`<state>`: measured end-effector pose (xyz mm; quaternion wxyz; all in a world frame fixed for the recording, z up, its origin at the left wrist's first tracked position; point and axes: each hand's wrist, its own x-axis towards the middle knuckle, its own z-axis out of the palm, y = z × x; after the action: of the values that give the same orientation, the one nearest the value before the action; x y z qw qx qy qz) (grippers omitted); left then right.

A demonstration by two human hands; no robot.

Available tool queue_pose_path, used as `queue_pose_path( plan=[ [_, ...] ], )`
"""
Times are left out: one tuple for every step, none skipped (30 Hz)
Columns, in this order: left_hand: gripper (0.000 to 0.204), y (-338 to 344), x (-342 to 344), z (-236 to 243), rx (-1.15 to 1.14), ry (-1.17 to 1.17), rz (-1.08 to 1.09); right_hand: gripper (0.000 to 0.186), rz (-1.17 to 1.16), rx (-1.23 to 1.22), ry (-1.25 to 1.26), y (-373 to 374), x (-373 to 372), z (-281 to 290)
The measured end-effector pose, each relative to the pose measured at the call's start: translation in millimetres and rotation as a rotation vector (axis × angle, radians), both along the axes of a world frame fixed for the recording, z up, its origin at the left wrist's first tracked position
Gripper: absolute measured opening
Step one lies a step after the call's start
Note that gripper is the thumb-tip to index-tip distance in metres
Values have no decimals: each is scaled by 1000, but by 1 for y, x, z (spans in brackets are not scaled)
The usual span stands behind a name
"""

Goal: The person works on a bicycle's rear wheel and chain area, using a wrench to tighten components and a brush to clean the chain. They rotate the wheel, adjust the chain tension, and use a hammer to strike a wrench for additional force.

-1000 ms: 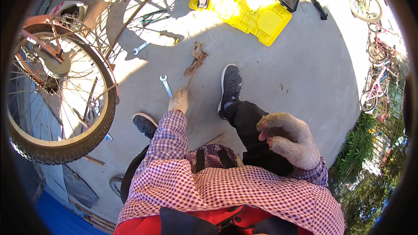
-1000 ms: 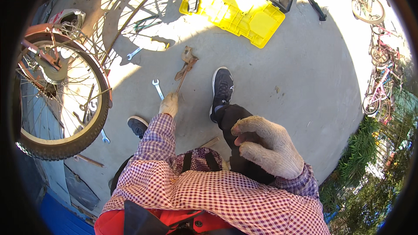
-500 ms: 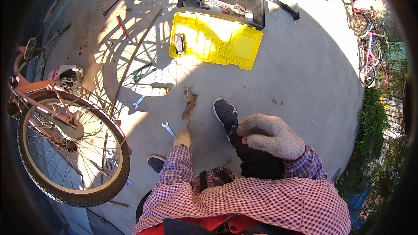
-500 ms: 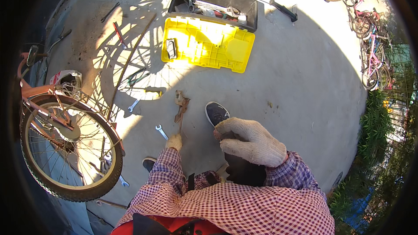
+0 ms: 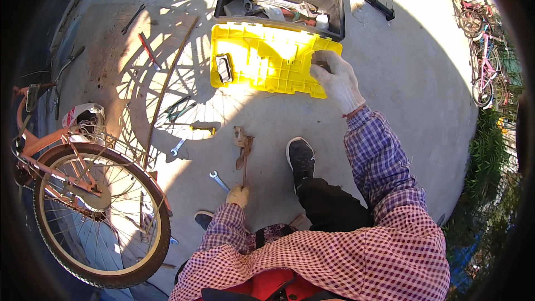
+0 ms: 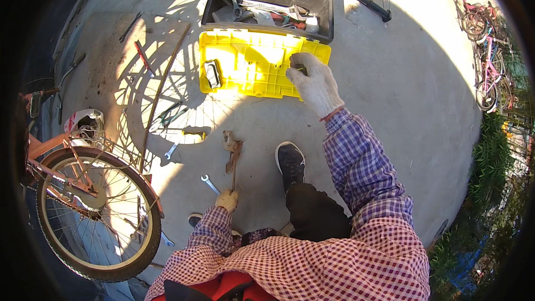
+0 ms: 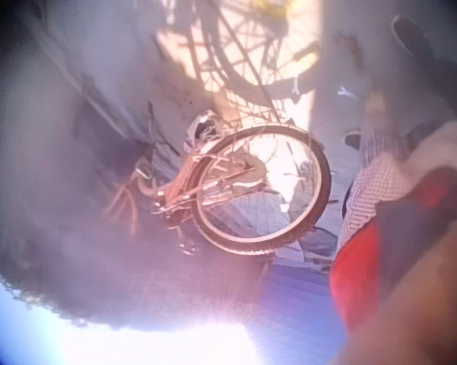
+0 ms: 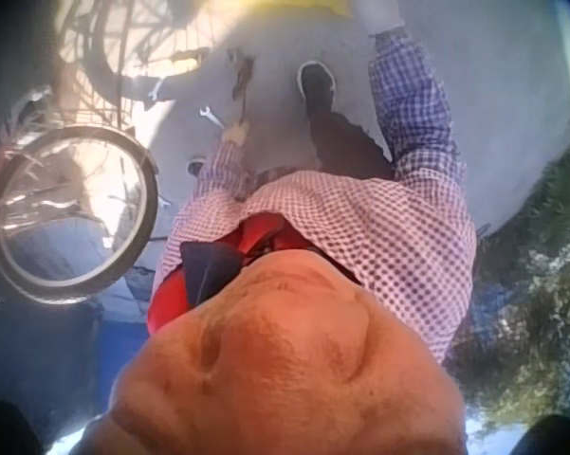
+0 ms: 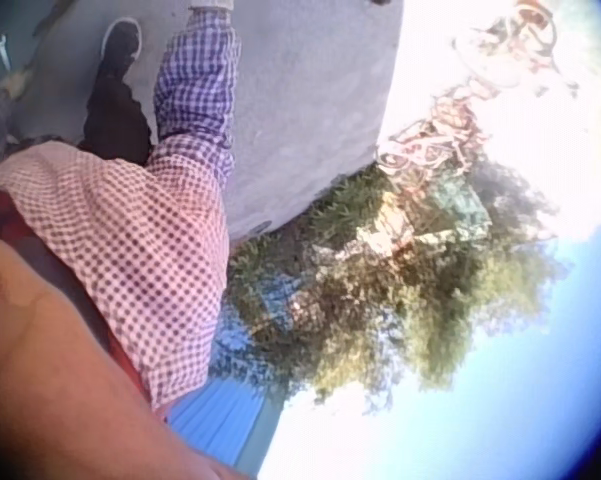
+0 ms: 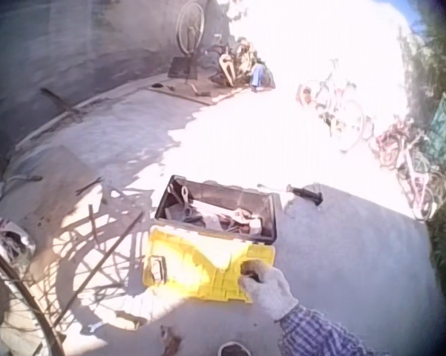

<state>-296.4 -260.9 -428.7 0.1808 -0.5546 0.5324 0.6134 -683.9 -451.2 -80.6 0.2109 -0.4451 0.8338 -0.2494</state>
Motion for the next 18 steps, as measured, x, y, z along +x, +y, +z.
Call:
queue_pose_path(
  plan=[
    [56,-3,-1,10,16,-26,0,38,21,-26,95,-20,-13,-4],
    [53,-7,0,19,-2,-6,0,39,-32,-19,92,-41,-27,-9],
    [53,-12,-1,29,-18,-11,-10,40,-30,-59,93,-61,-40,-13],
    [53,-17,-1,39,-20,-22,-26,41,-12,-74,162,-85,-54,-19],
    [52,-22,-1,50,-8,-41,-40,42,13,-96,232,-105,-66,-25],
    [52,-27,-1,58,12,-52,-39,46,-103,-45,142,-124,-75,-33],
    [52,-31,-1,66,15,-59,-40,50,-106,24,176,-146,-86,-41],
    [52,-34,-1,75,24,-66,-39,51,-101,55,207,-164,-95,-50],
    [51,-38,-2,80,37,-81,-39,53,-95,84,231,-181,-103,-60],
    [51,-40,-2,85,27,-84,-32,53,-65,110,295,-197,-109,-70],
    [51,-42,-3,89,26,-97,-25,54,-70,86,311,-211,-115,-79],
    [51,-43,-4,93,26,-99,-9,55,-44,110,325,-224,-119,-88],
    [51,-44,-5,96,6,-89,-31,57,-59,162,320,-235,-123,-96],
    [50,-44,-6,98,-20,-67,-41,58,-28,188,348,-244,-126,-104],
    [50,-45,-8,100,-51,-44,-48,59,3,208,374,-252,-129,-110],
    [49,-46,-9,101,-17,-74,-20,61,27,229,412,-259,-132,-116],
    [48,-47,-11,103,18,-104,8,61,39,239,381,-264,-134,-122],
    [47,-47,-12,103,41,-122,50,61,42,250,363,-267,-136,-127]
  ],
)
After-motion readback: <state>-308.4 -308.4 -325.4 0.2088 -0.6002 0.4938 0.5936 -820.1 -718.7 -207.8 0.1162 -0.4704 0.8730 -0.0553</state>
